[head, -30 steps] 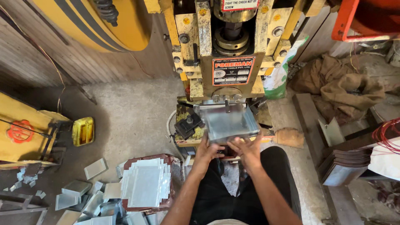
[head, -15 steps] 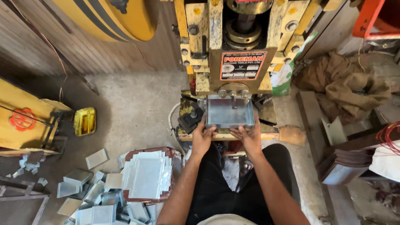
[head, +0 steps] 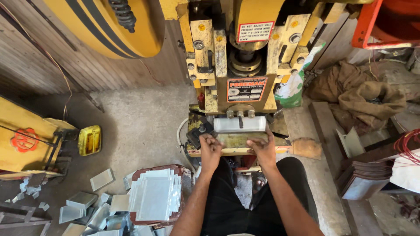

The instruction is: The person sits on the floor and repeatedly places flat metal sheets into a hydraulic press machine. They operate the machine to press the sheets, then remove the processed pieces and place them on a pile on the floor.

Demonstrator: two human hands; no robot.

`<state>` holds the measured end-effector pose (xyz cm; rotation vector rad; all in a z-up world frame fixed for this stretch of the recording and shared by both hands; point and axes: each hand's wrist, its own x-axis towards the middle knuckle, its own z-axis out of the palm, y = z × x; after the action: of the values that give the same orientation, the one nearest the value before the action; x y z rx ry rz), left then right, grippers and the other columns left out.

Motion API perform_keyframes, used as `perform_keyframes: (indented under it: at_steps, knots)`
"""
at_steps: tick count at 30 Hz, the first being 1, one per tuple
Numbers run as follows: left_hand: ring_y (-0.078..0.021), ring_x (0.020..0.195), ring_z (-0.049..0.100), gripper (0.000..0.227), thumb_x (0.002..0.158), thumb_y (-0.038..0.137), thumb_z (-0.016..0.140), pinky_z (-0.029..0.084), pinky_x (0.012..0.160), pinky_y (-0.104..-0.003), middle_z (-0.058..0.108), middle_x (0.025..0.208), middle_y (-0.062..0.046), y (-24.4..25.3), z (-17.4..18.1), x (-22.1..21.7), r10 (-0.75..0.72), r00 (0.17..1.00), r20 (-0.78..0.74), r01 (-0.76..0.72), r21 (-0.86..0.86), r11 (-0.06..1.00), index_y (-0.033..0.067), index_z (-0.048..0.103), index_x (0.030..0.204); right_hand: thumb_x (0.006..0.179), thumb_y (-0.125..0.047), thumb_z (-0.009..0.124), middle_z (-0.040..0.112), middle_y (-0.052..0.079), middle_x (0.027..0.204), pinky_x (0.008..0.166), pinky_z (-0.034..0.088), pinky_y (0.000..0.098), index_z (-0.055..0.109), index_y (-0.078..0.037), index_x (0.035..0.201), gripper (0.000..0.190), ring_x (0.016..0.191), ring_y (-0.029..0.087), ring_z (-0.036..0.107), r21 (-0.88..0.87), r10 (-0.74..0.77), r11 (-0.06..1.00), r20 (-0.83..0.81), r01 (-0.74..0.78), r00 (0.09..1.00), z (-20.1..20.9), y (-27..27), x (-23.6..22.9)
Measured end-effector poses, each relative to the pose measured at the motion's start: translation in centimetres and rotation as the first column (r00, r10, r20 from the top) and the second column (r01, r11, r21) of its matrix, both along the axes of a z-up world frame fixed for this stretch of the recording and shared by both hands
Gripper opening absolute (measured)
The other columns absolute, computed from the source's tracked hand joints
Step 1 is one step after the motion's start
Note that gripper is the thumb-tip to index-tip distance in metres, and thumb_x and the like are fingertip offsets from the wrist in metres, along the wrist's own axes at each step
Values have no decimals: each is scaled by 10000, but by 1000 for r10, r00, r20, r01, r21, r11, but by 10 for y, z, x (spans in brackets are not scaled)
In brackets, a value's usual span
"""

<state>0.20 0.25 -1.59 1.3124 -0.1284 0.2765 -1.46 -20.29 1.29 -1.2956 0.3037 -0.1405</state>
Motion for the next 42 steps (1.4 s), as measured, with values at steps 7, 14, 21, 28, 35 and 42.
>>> perform_keyframes:
  at_steps: [7, 14, 21, 28, 35, 42]
  knots:
    - [-236, 883, 716, 883, 768, -153, 504, 596, 745, -297, 621, 1245, -170, 12, 58, 7, -294, 945, -142, 296, -9, 955, 37, 222, 1583, 830, 73, 777, 679, 185, 1205, 877, 601, 369, 421, 24, 1484, 746, 1078, 269, 692, -199, 114, 976, 125, -88, 986, 39, -9, 9]
    - [-275, 1008, 739, 591, 954, 129, 548, 630, 846, -357, 633, 1280, -198, 27, 0, -45, -337, 896, -288, 302, -159, 940, -15, 387, 1503, 962, -320, 529, 660, 218, 1117, 746, 642, 398, 402, 47, 1430, 608, 953, 318, 723, 281, 173, 948, -57, -150, 983, 31, -24, -48]
    - [-211, 618, 652, 551, 1076, 463, 533, 525, 568, -337, 698, 885, -160, 60, -24, -78, -167, 817, -551, 246, 71, 967, -54, 679, 1201, 983, -133, 496, 622, 297, 981, 561, 557, 401, 340, -57, 1387, 439, 687, 344, 702, 54, 48, 998, -154, -40, 987, -8, -3, -66]
    - [-233, 520, 646, 447, 997, 379, 590, 493, 530, -394, 642, 638, -148, 126, -41, -132, 318, 805, -501, -24, 508, 861, -63, 655, 966, 983, -137, 561, 673, 149, 1072, 706, 618, 374, 341, -66, 1466, 535, 853, 263, 720, -17, 587, 809, -16, -587, 810, -18, 72, -76]
    - [-270, 455, 637, 509, 978, 331, 610, 502, 463, -418, 639, 570, -197, 235, -148, -240, 528, 515, -676, -225, 487, 844, -129, 667, 766, 1010, -206, 577, 745, 128, 1185, 844, 585, 325, 595, -21, 1361, 397, 967, 199, 713, -135, 841, 480, -210, -867, 498, -28, 111, -72]
    - [-287, 470, 611, 431, 958, 287, 622, 476, 422, -410, 661, 659, -224, 292, -172, -307, 509, 64, -858, -793, 266, 548, -138, 660, 896, 1016, -206, 571, 756, 138, 1140, 844, 590, 331, 629, -17, 1325, 368, 957, 205, 723, -180, 810, 476, -290, -861, 509, -36, 117, -71]
